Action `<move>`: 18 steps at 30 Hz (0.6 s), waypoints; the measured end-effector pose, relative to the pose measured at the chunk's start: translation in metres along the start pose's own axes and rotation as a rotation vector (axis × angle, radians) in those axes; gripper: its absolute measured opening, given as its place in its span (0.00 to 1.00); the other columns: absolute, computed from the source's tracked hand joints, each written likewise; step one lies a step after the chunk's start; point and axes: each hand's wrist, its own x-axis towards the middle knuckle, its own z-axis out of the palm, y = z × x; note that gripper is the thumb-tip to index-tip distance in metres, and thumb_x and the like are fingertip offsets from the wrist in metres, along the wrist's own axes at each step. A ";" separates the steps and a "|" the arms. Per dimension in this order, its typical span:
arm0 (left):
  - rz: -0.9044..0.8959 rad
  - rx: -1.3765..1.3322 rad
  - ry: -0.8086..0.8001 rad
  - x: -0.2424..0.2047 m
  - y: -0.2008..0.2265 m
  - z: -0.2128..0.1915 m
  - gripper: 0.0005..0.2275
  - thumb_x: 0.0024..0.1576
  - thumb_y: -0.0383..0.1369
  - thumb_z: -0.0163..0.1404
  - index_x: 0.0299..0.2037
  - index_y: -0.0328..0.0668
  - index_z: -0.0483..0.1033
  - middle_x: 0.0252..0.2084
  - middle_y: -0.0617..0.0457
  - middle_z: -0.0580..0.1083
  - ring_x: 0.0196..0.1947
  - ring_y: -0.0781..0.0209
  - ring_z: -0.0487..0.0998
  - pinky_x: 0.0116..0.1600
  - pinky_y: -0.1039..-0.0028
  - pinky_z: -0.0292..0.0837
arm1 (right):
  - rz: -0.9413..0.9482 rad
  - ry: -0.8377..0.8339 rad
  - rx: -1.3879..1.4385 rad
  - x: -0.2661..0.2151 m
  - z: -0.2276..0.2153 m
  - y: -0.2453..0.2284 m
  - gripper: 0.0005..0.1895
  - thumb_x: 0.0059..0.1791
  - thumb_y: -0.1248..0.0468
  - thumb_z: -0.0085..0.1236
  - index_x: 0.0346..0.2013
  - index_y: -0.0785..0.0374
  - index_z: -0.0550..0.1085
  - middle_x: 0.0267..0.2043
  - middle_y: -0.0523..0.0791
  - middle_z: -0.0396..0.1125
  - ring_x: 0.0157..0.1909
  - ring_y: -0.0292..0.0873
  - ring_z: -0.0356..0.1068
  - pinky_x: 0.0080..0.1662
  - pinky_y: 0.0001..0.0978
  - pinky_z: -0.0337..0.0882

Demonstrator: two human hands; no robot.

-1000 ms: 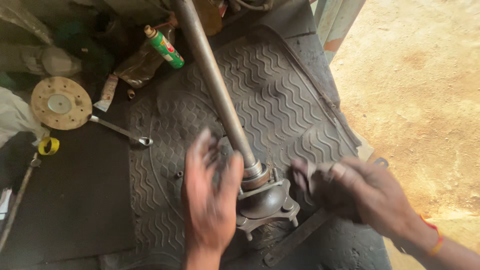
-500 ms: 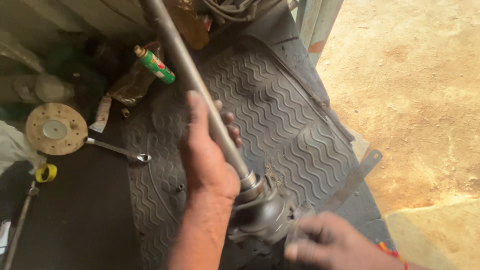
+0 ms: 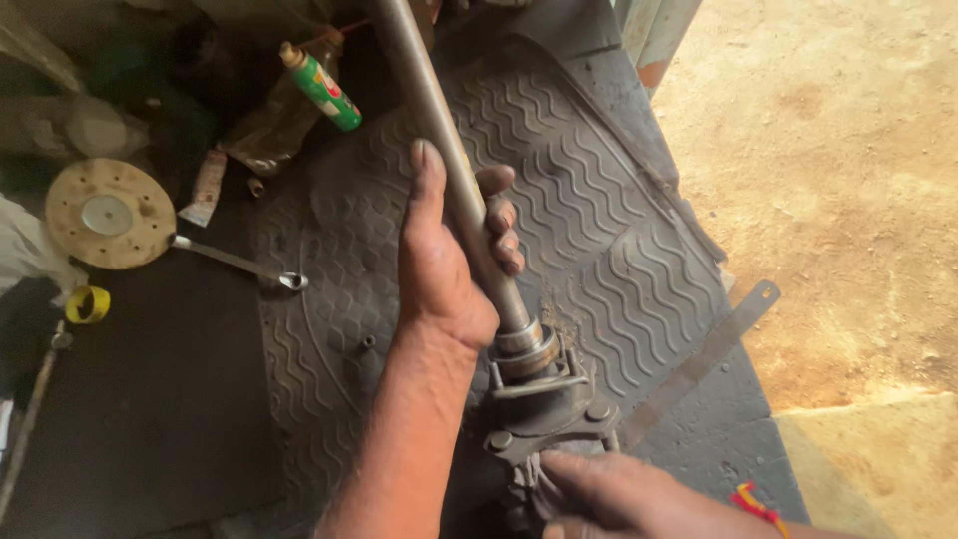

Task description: The person uses a flat metal bar to pry and adjust a metal collar on a vertical shaft. They repeatedly insert the bar into a gap and lever it to shift the collar, then reposition the bar and repeat the process.

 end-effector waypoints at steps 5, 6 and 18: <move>0.024 0.156 -0.084 -0.003 -0.001 -0.009 0.31 0.58 0.61 0.45 0.48 0.36 0.75 0.33 0.48 0.73 0.29 0.63 0.74 0.35 0.73 0.72 | 0.245 -0.146 -0.558 -0.011 -0.016 0.002 0.21 0.55 0.48 0.53 0.57 0.55 0.73 0.48 0.46 0.74 0.57 0.38 0.74 0.57 0.34 0.71; 0.036 0.201 -0.069 -0.005 0.000 -0.010 0.32 0.57 0.61 0.44 0.49 0.36 0.75 0.35 0.45 0.75 0.31 0.61 0.76 0.38 0.70 0.75 | 0.106 -0.036 -0.493 -0.020 -0.023 0.010 0.21 0.53 0.49 0.58 0.56 0.58 0.74 0.48 0.47 0.74 0.56 0.40 0.72 0.56 0.37 0.70; 0.665 1.385 -0.161 -0.117 -0.015 -0.060 0.22 0.47 0.36 0.66 0.52 0.43 0.76 0.51 0.47 0.73 0.50 0.55 0.79 0.51 0.68 0.77 | -0.308 0.735 0.571 -0.101 -0.110 0.079 0.24 0.56 0.55 0.52 0.56 0.73 0.72 0.57 0.60 0.68 0.60 0.55 0.68 0.58 0.49 0.64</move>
